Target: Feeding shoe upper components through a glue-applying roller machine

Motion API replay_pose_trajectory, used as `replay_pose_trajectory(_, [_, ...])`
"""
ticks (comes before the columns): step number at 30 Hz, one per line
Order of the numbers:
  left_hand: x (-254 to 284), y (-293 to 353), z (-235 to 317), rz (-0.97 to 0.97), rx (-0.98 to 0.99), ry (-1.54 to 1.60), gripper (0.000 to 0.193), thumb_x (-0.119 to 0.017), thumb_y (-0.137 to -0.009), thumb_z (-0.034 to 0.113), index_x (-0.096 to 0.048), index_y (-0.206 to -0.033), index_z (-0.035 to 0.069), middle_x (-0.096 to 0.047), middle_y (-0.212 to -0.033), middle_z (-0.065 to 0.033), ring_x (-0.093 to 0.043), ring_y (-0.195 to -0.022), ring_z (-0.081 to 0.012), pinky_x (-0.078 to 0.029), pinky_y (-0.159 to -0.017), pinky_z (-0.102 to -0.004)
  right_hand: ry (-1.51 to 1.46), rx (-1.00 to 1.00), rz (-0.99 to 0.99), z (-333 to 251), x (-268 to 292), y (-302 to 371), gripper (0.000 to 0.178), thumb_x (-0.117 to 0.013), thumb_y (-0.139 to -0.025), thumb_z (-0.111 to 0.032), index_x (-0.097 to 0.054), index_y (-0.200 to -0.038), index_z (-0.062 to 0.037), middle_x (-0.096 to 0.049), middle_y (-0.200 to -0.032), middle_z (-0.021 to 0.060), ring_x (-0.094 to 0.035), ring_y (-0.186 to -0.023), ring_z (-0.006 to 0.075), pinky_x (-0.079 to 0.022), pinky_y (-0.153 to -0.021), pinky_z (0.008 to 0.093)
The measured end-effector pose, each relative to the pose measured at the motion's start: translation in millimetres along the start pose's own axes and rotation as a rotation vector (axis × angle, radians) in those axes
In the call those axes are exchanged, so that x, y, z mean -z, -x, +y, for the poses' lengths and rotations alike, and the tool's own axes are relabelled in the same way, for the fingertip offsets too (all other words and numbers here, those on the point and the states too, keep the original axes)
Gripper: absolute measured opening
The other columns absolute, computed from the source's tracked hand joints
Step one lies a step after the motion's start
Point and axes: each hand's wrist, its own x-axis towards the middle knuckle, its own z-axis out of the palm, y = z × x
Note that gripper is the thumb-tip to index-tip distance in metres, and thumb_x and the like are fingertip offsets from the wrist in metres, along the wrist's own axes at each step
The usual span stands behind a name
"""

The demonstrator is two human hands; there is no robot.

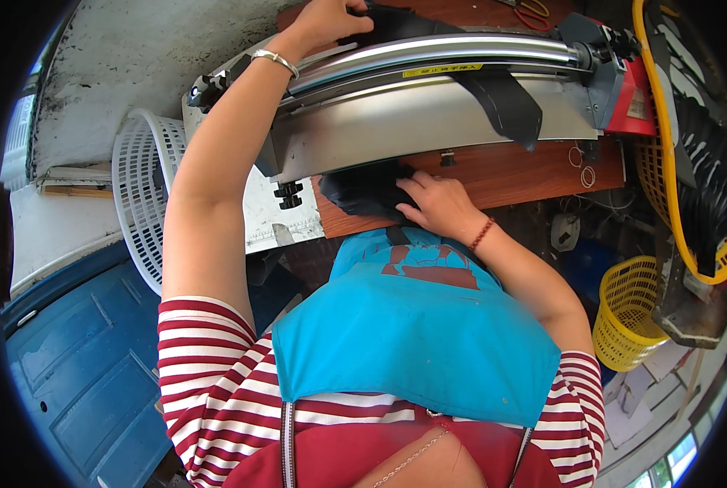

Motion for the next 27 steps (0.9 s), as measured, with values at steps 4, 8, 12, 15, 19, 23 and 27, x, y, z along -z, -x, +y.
replay_pose_trajectory(4, [16.6,-1.7,9.7,0.135,0.162,0.376,0.018,-0.070,-0.087,0.018,-0.067,-0.093,0.001,-0.063,-0.076,-0.0072,-0.061,-0.070,-0.0179,-0.053,-0.056,-0.0370,0.081,-0.167,-0.147,6.4,-41.6,-8.8,0.039,-0.073,-0.088,-0.030,-0.069,-0.118,-0.0056,-0.065,-0.113,0.0140,-0.070,-0.086,0.0328,-0.058,-0.073,0.0436])
replay_pose_trajectory(8, [36.4,-2.7,17.1,0.212,0.240,0.623,0.009,-0.064,-0.088,0.014,-0.062,-0.092,0.007,-0.062,-0.080,-0.0068,-0.060,-0.069,-0.0200,-0.054,-0.051,-0.0362,0.075,-0.044,-0.121,14.4,-50.3,-2.1,0.041,-0.073,-0.087,-0.030,-0.069,-0.120,-0.0056,-0.064,-0.110,0.0138,-0.069,-0.084,0.0326,-0.057,-0.072,0.0424])
replay_pose_trajectory(12, [56.7,10.9,24.8,0.302,0.325,0.755,0.019,-0.058,-0.087,0.009,-0.064,-0.104,0.009,-0.064,-0.089,-0.0075,-0.061,-0.078,-0.0221,-0.057,-0.054,-0.0376,0.113,0.148,-0.044,8.8,-56.4,-2.3,0.027,-0.071,-0.085,-0.023,-0.071,-0.105,-0.0056,-0.063,-0.092,0.0104,-0.068,-0.074,0.0287,-0.057,-0.066,0.0402])
replay_pose_trajectory(15, [66.5,25.5,29.5,0.411,0.331,0.857,0.038,-0.055,-0.087,0.005,-0.067,-0.123,0.010,-0.064,-0.097,-0.0085,-0.062,-0.082,-0.0227,-0.059,-0.057,-0.0380,0.086,0.218,0.030,-2.1,-42.9,-5.4,0.017,-0.071,-0.082,-0.017,-0.070,-0.096,-0.0065,-0.060,-0.082,0.0085,-0.066,-0.069,0.0262,-0.056,-0.061,0.0383])
replay_pose_trajectory(19, [58.2,31.2,22.0,0.392,0.132,0.928,0.053,-0.049,-0.088,-0.002,-0.066,-0.135,0.013,-0.063,-0.107,-0.0111,-0.063,-0.075,-0.0220,-0.060,-0.059,-0.0372,-0.011,0.233,0.221,-22.8,30.7,8.6,0.018,-0.073,-0.076,-0.007,-0.069,-0.094,-0.0054,-0.059,-0.079,0.0070,-0.064,-0.067,0.0244,-0.054,-0.058,0.0365])
replay_pose_trajectory(23, [20.0,27.0,1.9,0.252,-0.045,0.403,0.028,-0.056,-0.093,0.020,-0.079,-0.109,0.013,-0.068,-0.118,-0.0142,-0.068,-0.102,-0.0349,-0.054,-0.093,-0.0407,0.220,0.121,0.304,-33.7,125.8,29.6,0.033,-0.076,-0.071,0.001,-0.068,-0.102,-0.0019,-0.062,-0.084,0.0073,-0.064,-0.068,0.0228,-0.052,-0.056,0.0339])
replay_pose_trajectory(27, [-19.3,20.1,1.9,0.122,-0.264,-0.128,0.037,-0.052,-0.091,0.036,-0.081,-0.102,0.016,-0.063,-0.131,-0.0175,-0.067,-0.104,-0.0364,-0.052,-0.096,-0.0446,0.536,-0.022,0.318,-21.4,144.8,10.5,0.028,-0.076,-0.076,-0.003,-0.068,-0.102,-0.0032,-0.059,-0.082,0.0057,-0.064,-0.069,0.0224,-0.051,-0.056,0.0340])
